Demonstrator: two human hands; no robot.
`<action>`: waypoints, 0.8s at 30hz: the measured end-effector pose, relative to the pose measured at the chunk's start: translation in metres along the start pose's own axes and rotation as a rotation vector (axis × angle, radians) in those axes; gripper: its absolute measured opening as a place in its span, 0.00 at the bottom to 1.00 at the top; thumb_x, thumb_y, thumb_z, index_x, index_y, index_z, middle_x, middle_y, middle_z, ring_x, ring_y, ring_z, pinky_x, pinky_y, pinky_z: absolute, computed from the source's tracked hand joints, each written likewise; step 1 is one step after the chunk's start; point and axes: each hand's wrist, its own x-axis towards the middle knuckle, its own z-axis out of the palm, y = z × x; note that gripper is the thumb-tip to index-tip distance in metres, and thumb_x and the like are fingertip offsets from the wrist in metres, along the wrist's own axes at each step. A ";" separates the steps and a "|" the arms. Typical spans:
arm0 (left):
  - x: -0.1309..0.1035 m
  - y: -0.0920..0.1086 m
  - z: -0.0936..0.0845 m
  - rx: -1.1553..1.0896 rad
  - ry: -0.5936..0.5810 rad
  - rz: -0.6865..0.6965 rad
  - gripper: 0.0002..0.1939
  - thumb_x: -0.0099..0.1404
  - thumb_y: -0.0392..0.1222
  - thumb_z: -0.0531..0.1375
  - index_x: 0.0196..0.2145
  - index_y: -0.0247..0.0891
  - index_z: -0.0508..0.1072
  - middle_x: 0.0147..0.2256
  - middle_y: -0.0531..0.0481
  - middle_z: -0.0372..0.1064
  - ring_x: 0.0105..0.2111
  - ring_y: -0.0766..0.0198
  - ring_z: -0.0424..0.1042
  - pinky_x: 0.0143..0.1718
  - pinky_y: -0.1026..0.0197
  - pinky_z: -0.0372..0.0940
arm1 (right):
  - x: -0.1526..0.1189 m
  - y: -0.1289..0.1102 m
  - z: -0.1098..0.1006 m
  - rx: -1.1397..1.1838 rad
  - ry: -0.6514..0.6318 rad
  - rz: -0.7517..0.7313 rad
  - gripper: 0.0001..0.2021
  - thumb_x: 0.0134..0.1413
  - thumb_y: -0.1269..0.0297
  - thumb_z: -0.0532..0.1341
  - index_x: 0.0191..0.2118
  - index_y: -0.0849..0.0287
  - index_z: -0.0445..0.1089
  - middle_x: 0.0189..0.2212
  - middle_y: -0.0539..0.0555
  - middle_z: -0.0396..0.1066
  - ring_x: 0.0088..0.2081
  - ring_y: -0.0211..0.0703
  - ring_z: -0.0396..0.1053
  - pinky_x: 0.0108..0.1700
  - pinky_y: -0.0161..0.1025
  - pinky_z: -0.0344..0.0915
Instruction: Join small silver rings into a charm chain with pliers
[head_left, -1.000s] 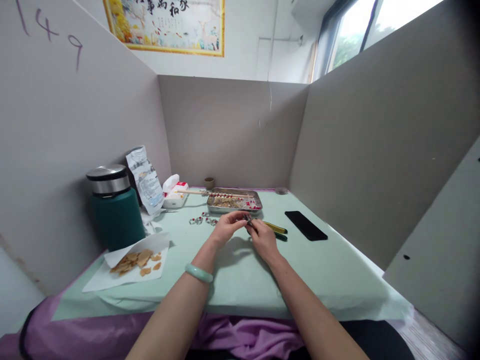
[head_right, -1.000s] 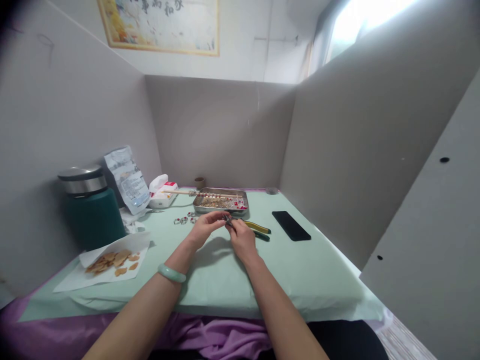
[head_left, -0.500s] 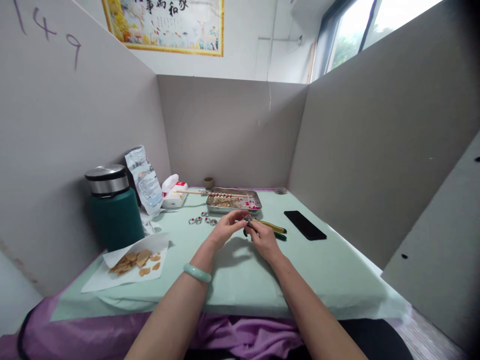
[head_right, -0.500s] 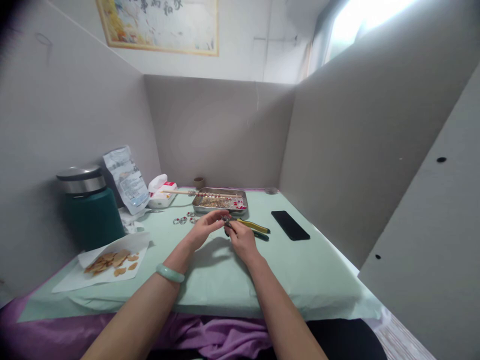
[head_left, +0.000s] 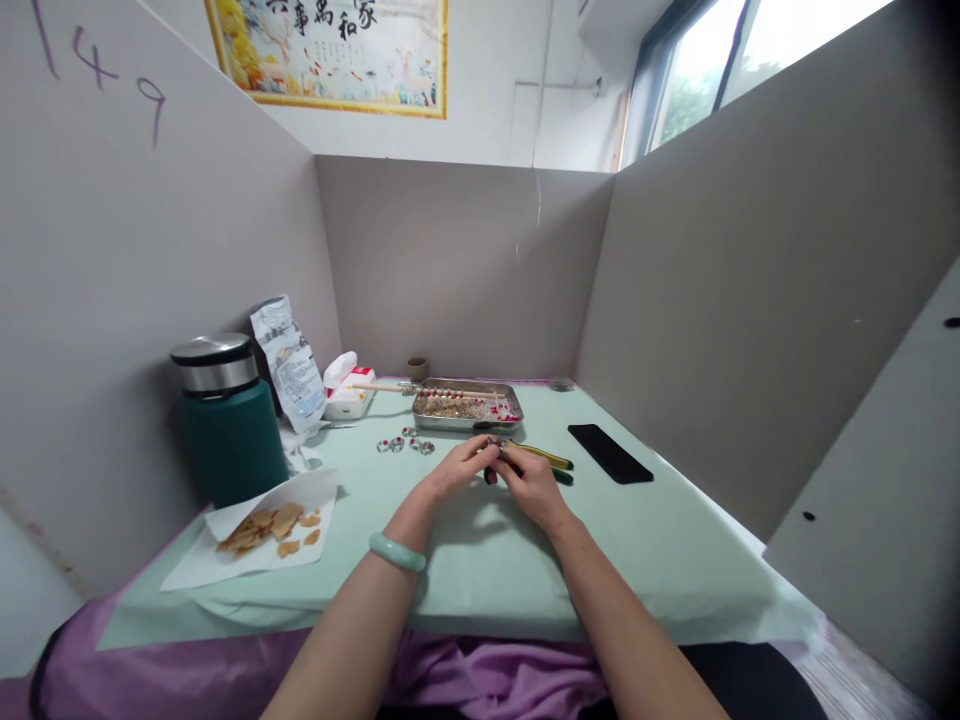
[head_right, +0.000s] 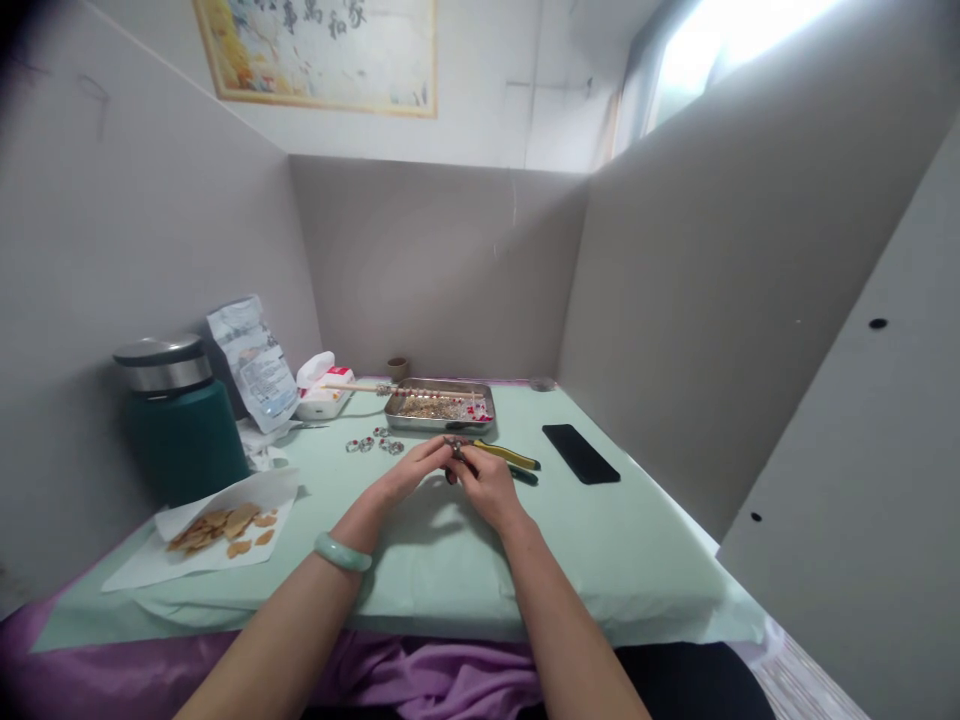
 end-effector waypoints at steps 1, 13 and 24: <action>0.000 0.000 0.000 0.008 0.002 0.002 0.19 0.61 0.53 0.55 0.39 0.35 0.72 0.27 0.48 0.68 0.27 0.64 0.67 0.32 0.62 0.62 | 0.000 -0.001 -0.001 -0.004 0.005 -0.003 0.15 0.59 0.58 0.52 0.25 0.58 0.68 0.24 0.51 0.70 0.27 0.39 0.65 0.34 0.34 0.59; -0.001 0.001 0.003 0.077 0.049 -0.054 0.23 0.62 0.52 0.53 0.49 0.35 0.65 0.29 0.50 0.68 0.22 0.68 0.66 0.29 0.62 0.63 | 0.000 0.006 -0.001 0.038 0.004 0.043 0.14 0.56 0.56 0.55 0.25 0.59 0.69 0.21 0.49 0.68 0.23 0.36 0.60 0.28 0.33 0.55; 0.000 0.013 0.009 -0.121 0.189 -0.009 0.17 0.56 0.46 0.61 0.42 0.35 0.74 0.41 0.44 0.73 0.43 0.58 0.69 0.47 0.57 0.62 | 0.001 0.014 0.005 0.138 -0.060 0.205 0.13 0.51 0.55 0.57 0.26 0.60 0.68 0.20 0.48 0.64 0.24 0.36 0.58 0.27 0.33 0.54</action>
